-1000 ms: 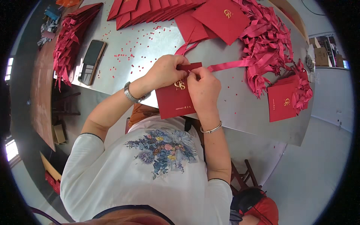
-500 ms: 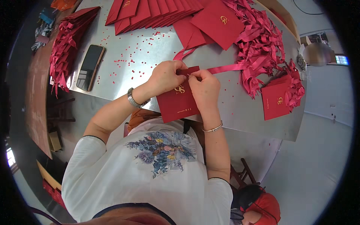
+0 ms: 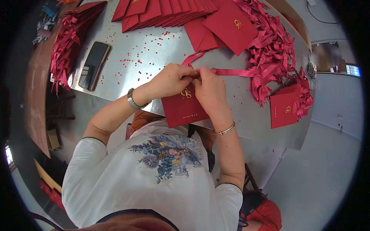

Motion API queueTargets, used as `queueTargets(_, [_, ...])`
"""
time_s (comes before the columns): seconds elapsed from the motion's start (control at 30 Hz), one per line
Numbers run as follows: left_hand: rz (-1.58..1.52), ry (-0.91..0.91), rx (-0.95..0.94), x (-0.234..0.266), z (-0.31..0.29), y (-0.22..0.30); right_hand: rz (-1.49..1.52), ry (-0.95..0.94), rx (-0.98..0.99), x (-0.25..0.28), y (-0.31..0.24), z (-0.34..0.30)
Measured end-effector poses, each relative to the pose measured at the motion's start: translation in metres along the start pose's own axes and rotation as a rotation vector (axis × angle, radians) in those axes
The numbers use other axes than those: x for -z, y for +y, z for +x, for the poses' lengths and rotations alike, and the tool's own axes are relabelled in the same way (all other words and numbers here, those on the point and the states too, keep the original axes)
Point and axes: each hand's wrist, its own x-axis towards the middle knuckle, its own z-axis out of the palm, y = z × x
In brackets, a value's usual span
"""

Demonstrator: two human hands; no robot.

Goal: The person attaches ribbon handles to paper gift bags by threading ribbons through the slots on each bag by hand.

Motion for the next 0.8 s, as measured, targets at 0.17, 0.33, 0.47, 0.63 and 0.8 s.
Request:
queueTargets(0.17, [-0.067, -0.056, 0.060, 0.009, 0.005, -0.003, 0.095, 0.097, -0.031, -0.009, 0.000, -0.010])
queueTargets(0.33, [-0.041, -0.161, -0.022, 0.020, 0.020, 0.001, 0.118, 0.153, -0.005, -0.004, -0.001, -0.019])
queueTargets(0.47, [0.046, -0.211, -0.068, 0.016, 0.022, 0.005, 0.138, 0.136, -0.028, 0.000, -0.001, -0.022])
queueTargets(0.63, [0.364, -0.104, -0.147, 0.020, 0.013, -0.001, 0.005, 0.204, 0.048, -0.013, 0.011, -0.034])
queueTargets(0.8, [0.622, 0.118, -0.001, 0.032, 0.003, -0.005, -0.007, 0.423, 0.143, -0.032, 0.033, -0.032])
